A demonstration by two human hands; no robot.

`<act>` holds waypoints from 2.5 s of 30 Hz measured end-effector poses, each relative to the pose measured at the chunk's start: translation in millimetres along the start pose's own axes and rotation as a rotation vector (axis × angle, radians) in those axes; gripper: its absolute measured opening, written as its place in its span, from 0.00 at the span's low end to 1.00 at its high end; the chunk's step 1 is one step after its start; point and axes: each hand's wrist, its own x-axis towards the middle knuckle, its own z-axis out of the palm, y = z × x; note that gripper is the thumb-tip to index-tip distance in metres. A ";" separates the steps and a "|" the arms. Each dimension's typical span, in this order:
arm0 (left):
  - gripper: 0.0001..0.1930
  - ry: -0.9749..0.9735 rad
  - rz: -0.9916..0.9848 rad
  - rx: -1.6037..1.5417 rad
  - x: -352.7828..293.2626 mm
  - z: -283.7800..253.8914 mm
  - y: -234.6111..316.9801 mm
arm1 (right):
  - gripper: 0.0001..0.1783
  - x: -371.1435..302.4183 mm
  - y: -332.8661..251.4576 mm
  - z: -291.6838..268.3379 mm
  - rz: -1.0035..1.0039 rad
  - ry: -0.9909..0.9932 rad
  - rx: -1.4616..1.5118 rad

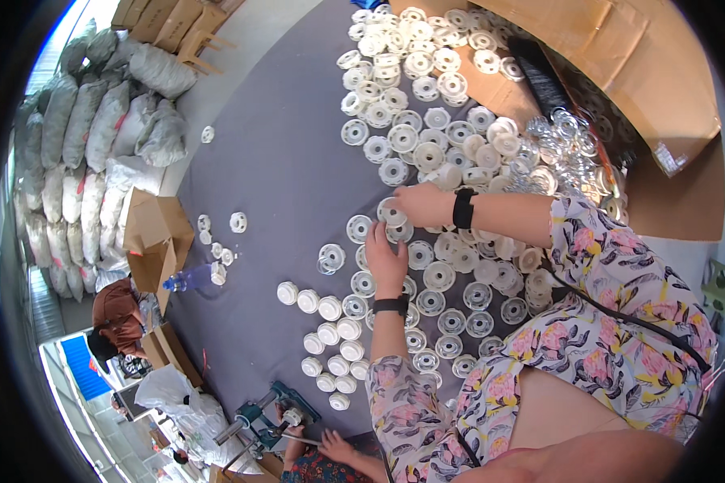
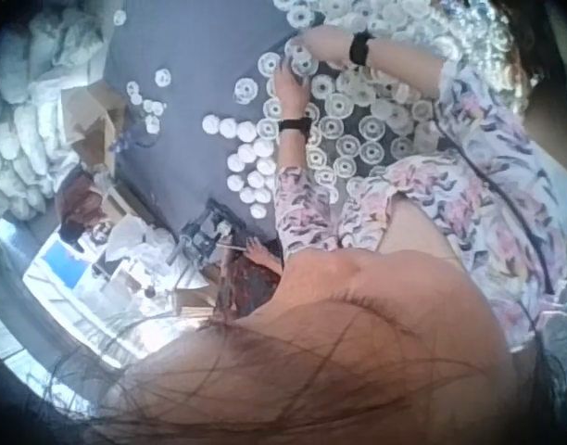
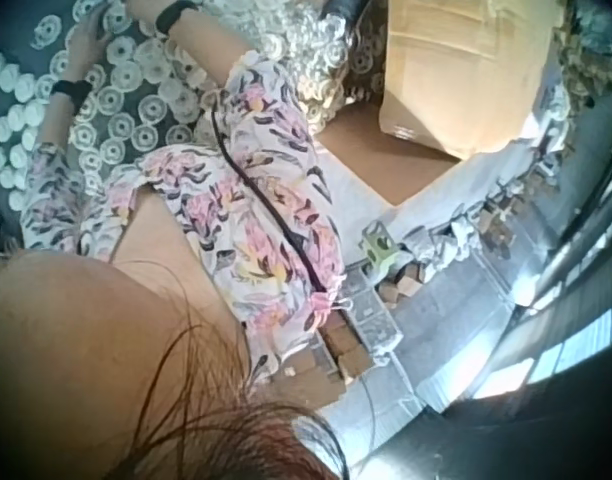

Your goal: The person sorts white plastic components and metal springs by hand, then fits them together one at a time and places the assembled units on the table.

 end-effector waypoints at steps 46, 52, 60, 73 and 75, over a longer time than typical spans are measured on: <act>0.16 -0.231 -0.599 -0.594 117.6 -25.5 -68.2 | 0.17 -223.5 40.8 -7.0 0.361 0.485 1.104; 0.21 0.271 -0.189 0.059 132.1 5.4 -42.4 | 0.16 -220.0 35.8 -5.8 0.429 0.481 1.079; 0.22 -0.089 0.029 0.444 157.2 11.0 -0.9 | 0.16 -209.9 21.2 -11.7 0.368 0.482 1.052; 0.11 0.245 -0.454 -0.371 162.8 -10.0 -54.5 | 0.17 -208.1 23.2 -7.1 0.398 0.478 1.076; 0.16 0.183 -0.471 -0.255 175.6 -4.0 -50.5 | 0.17 -209.5 25.2 -8.7 0.367 0.499 1.102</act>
